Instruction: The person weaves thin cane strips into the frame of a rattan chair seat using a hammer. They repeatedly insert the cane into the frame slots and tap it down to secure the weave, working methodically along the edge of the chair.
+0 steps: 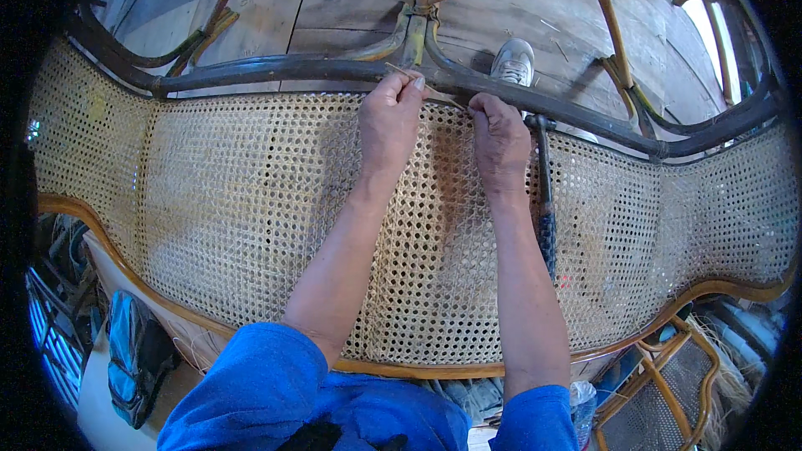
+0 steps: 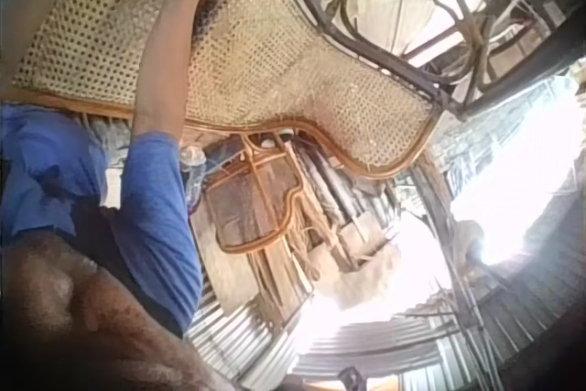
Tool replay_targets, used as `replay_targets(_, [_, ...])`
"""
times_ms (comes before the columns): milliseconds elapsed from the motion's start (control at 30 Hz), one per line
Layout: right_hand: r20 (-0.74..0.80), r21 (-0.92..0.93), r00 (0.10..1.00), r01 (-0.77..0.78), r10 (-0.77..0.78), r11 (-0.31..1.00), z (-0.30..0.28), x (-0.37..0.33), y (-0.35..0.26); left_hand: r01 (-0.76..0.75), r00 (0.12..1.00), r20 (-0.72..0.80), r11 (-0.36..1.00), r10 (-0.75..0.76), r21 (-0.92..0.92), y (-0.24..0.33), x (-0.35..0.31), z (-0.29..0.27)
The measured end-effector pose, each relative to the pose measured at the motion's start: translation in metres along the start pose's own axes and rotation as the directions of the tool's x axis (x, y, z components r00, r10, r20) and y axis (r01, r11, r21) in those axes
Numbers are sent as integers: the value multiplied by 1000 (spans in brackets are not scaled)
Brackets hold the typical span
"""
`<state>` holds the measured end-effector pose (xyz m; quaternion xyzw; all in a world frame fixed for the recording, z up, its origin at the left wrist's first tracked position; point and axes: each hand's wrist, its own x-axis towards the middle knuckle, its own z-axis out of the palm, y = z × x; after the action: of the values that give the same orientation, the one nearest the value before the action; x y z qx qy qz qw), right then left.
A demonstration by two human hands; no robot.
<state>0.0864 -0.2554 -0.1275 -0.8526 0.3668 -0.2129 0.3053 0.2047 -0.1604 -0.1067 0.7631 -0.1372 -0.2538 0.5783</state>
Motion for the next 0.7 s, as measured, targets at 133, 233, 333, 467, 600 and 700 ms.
replay_targets(133, [18,-51,997,72,-71,996,1,1,2,-7,1000,-2,1000,7,-23,-1,0,0])
replay_targets(233, [-31,-57,999,17,-19,998,4,2,-1,-82,997,-5,993,83,84,-4,0,0])
replay_targets(333, [-76,-100,997,-4,-4,995,6,1,-8,-120,992,40,991,118,52,-4,-6,0])
replay_targets(467, [-71,-212,992,87,-104,974,10,2,-2,-220,973,53,974,223,-45,-14,-7,2])
replay_targets(600, [-55,-277,986,134,-154,952,10,1,4,-224,971,68,972,229,-66,-15,-8,3])
replay_targets(700, [-19,-275,983,171,-183,946,8,2,5,-220,972,72,974,223,-57,-14,-9,2])
